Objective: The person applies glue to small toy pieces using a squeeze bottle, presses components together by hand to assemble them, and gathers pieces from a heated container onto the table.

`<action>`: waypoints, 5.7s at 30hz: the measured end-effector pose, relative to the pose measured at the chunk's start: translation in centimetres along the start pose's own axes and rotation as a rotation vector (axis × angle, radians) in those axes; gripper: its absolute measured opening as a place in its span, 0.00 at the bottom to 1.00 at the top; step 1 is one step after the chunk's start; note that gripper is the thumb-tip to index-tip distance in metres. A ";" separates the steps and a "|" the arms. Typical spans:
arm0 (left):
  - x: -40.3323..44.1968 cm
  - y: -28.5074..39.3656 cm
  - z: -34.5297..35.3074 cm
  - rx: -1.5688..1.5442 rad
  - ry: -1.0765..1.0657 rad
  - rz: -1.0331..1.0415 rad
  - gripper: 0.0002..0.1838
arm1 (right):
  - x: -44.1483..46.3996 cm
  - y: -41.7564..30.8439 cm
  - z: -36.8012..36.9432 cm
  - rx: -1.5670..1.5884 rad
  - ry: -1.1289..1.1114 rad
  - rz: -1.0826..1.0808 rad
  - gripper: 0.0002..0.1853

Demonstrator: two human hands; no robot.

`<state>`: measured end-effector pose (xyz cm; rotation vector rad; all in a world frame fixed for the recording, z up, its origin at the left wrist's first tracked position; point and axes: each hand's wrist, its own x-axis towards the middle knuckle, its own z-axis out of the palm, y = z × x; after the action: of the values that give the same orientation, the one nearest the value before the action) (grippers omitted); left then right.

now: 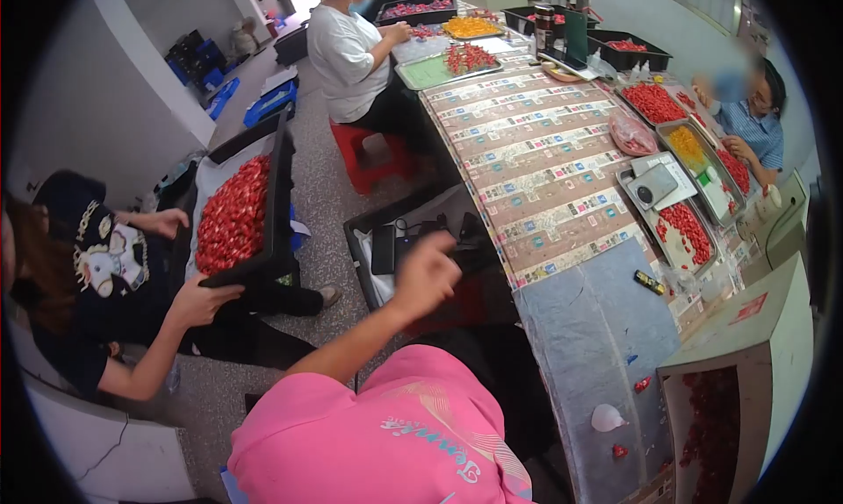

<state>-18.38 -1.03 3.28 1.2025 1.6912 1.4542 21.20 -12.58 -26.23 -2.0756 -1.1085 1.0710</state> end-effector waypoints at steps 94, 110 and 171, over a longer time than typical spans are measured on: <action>-4.3 -14.1 12.9 0.450 -0.880 0.861 0.08 | -13.7 -2.8 1.3 0.561 0.437 0.172 0.48; -3.3 -15.9 10.2 0.609 -1.193 0.672 0.11 | -13.8 -4.4 1.6 0.432 0.512 0.202 0.44; 4.7 23.9 3.6 -0.369 -1.022 1.230 0.19 | -24.0 -27.7 -25.2 -0.110 1.018 -0.982 0.18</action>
<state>-11.23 4.56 26.15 2.3145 -0.1094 1.1759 22.59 -21.40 17.31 -1.4245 -1.3127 -0.4831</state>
